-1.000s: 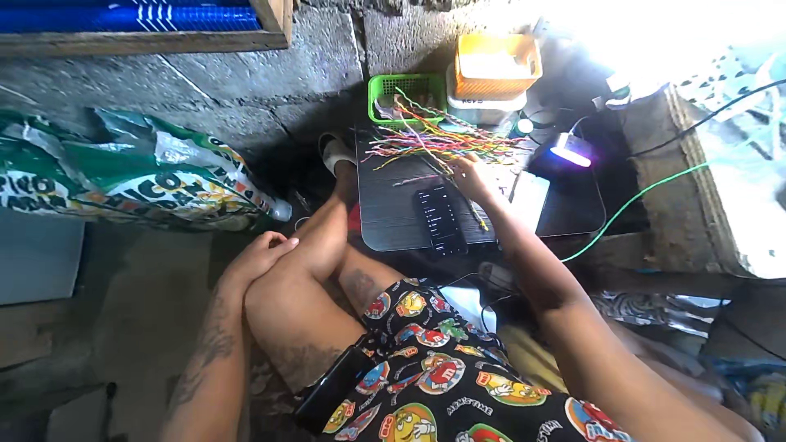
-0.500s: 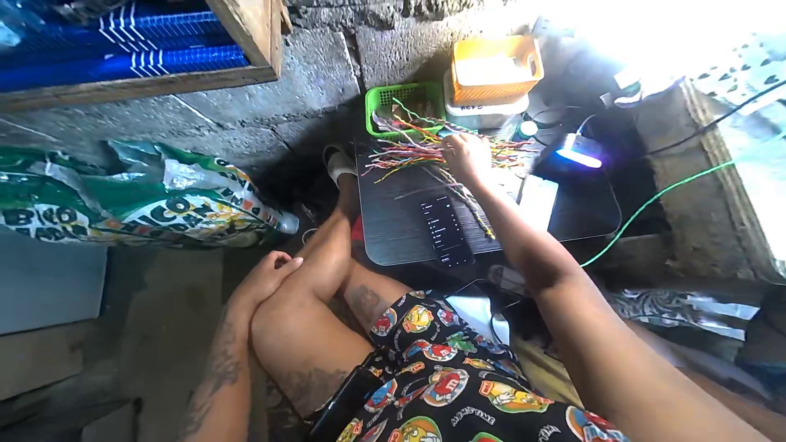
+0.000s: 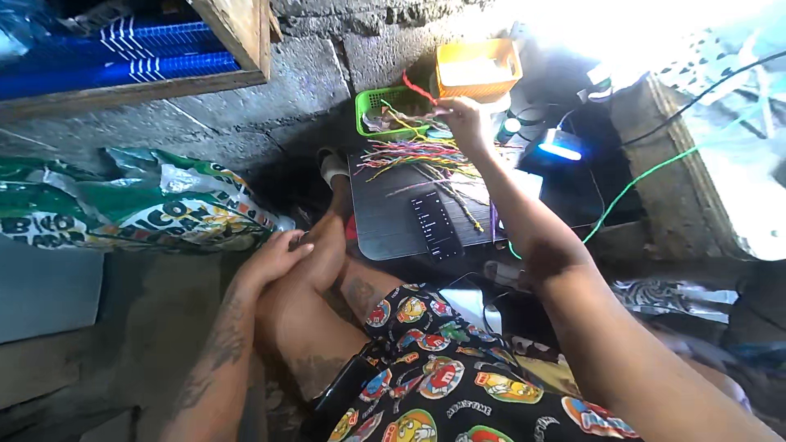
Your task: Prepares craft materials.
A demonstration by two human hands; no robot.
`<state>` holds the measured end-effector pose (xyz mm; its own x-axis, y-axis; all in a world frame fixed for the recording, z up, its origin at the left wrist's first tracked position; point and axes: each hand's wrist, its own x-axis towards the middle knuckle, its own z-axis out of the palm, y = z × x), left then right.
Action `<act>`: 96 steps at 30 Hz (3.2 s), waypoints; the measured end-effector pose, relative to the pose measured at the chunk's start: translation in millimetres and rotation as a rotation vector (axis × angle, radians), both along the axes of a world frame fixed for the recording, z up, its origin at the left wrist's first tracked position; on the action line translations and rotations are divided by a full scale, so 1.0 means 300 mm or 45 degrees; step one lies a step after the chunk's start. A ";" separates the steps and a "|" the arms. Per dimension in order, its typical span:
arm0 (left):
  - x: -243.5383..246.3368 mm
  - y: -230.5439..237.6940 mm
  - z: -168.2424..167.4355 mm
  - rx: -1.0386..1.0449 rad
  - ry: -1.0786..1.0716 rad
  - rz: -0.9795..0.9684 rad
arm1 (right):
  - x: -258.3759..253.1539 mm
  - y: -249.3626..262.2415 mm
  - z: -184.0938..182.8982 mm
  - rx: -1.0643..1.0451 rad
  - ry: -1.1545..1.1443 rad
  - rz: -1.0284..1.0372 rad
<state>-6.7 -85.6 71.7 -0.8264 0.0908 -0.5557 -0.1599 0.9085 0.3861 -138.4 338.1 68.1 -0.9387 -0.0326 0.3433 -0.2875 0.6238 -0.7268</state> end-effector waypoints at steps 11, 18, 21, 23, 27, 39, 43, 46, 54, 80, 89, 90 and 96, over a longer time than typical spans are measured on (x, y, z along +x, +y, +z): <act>0.146 0.271 0.237 1.722 0.337 0.008 | 0.540 -0.218 0.125 0.333 0.397 0.196; 0.386 0.142 0.186 1.746 0.628 0.484 | 0.738 -0.225 -0.050 0.232 0.168 0.477; 0.458 0.033 0.202 1.964 0.709 0.715 | 0.763 -0.241 -0.086 0.200 0.130 0.629; 0.516 -0.039 0.219 2.061 0.682 0.788 | 0.779 -0.266 -0.101 0.081 0.028 0.706; 0.609 -0.029 0.277 2.026 0.508 0.716 | 0.803 -0.331 -0.036 -0.293 -0.283 0.510; 0.587 0.240 0.201 1.512 1.044 0.510 | 0.917 -0.508 0.165 -1.117 -1.302 1.259; 0.613 0.226 0.202 1.516 0.937 0.520 | 0.926 -0.494 0.124 -1.186 -1.115 1.265; 0.632 0.250 0.166 1.429 0.970 0.486 | 0.943 -0.506 0.126 -1.352 -1.145 1.231; 0.674 0.163 0.167 1.409 0.932 0.507 | 0.872 -0.438 0.123 -1.122 -1.030 1.215; 0.699 0.143 0.157 1.286 0.667 0.466 | 0.903 -0.425 0.013 -0.525 -0.561 1.087; 0.663 0.134 0.161 1.295 0.789 0.228 | 0.883 -0.413 -0.013 -0.433 -0.769 1.209; 0.660 0.128 0.158 1.306 0.796 0.220 | 0.882 -0.409 -0.021 -0.439 -0.775 1.212; 0.646 0.118 0.139 1.236 0.856 0.259 | 0.888 -0.408 -0.029 -0.510 -0.719 1.328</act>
<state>187.0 -50.2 113.5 -0.9730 0.0671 0.2207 0.2292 0.1732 0.9578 128.0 215.6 59.5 -0.5473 -0.8348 0.0590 -0.0975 -0.0064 -0.9952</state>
